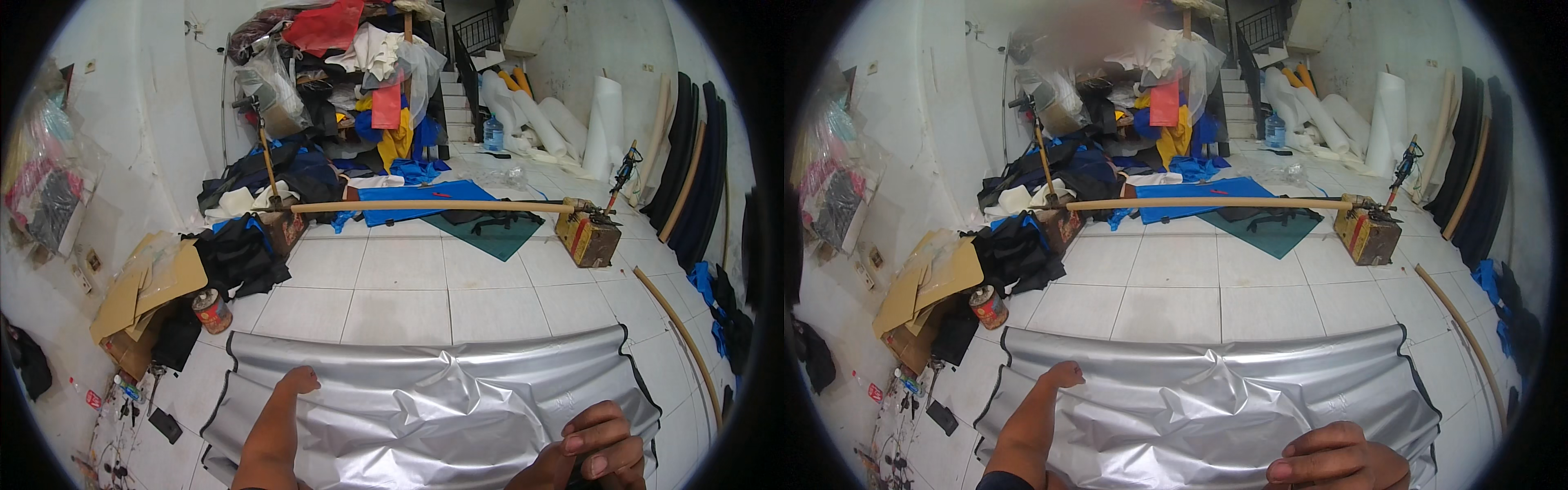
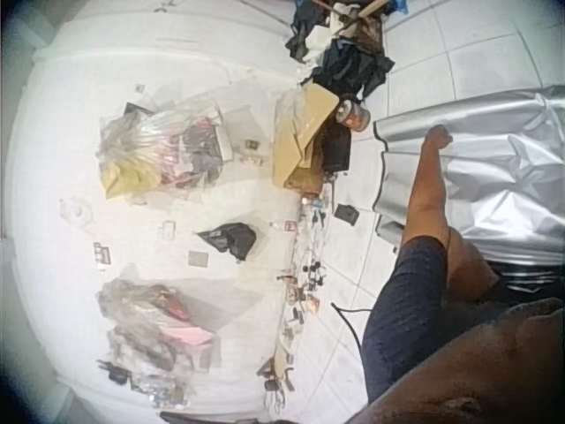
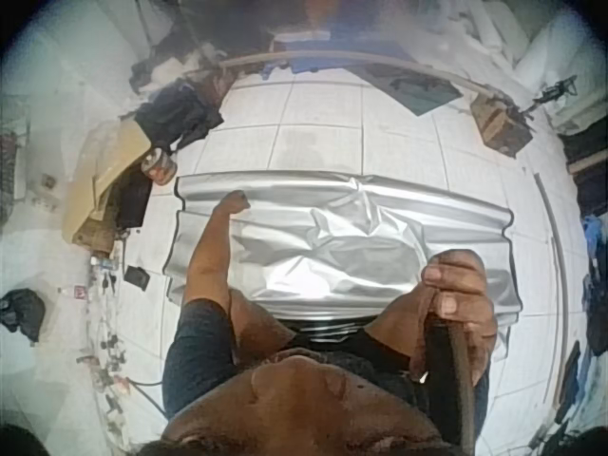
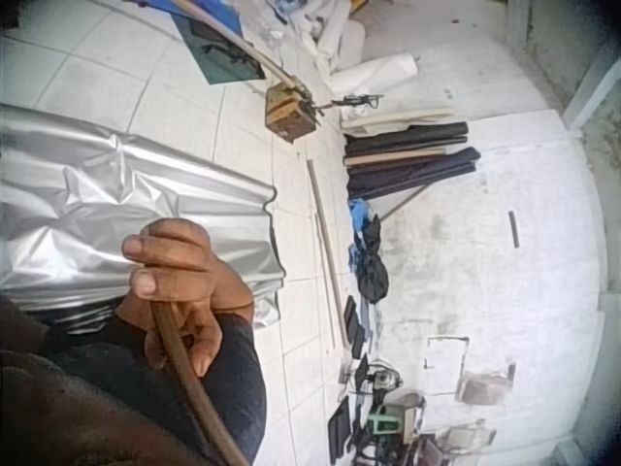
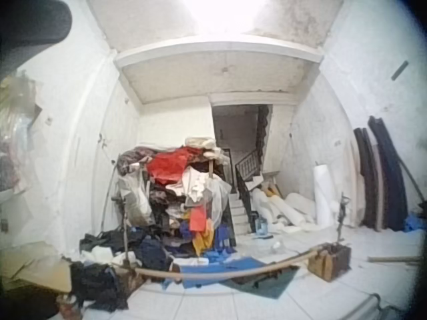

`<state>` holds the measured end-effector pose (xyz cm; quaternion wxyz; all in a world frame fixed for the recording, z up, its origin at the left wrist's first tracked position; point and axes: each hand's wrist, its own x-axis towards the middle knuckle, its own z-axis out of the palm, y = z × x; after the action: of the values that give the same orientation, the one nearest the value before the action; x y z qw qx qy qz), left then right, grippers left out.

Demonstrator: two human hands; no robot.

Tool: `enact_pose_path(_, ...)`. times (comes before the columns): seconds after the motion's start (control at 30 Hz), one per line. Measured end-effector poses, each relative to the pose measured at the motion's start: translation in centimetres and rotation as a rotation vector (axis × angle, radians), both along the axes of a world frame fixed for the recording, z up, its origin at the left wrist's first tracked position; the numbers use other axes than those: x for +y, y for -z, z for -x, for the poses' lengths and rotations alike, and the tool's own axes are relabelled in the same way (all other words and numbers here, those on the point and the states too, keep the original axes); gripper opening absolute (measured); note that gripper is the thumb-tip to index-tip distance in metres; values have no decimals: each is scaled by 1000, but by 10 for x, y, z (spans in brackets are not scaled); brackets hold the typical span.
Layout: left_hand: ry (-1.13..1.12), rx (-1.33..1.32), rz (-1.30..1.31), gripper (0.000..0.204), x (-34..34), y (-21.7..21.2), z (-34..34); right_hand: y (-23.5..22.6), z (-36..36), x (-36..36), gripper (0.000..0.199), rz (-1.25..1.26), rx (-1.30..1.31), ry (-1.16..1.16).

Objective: The person holds, smooths, and positions a silver fabric sheet on the floor by hand.

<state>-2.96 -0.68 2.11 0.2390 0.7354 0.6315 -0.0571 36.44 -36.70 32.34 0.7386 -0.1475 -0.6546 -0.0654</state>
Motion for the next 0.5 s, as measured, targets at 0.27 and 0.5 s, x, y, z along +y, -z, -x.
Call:
enact_pose_path(0.27, 7, -9, -15, 40, 1, 0, 0, -4, 4, -7, 26, 69, 36, 15)
enact_pose_path(0.5, 0, 18, 6, 39, 2, 0, -2, -6, 0, -10, 27, 99, -10, 11)
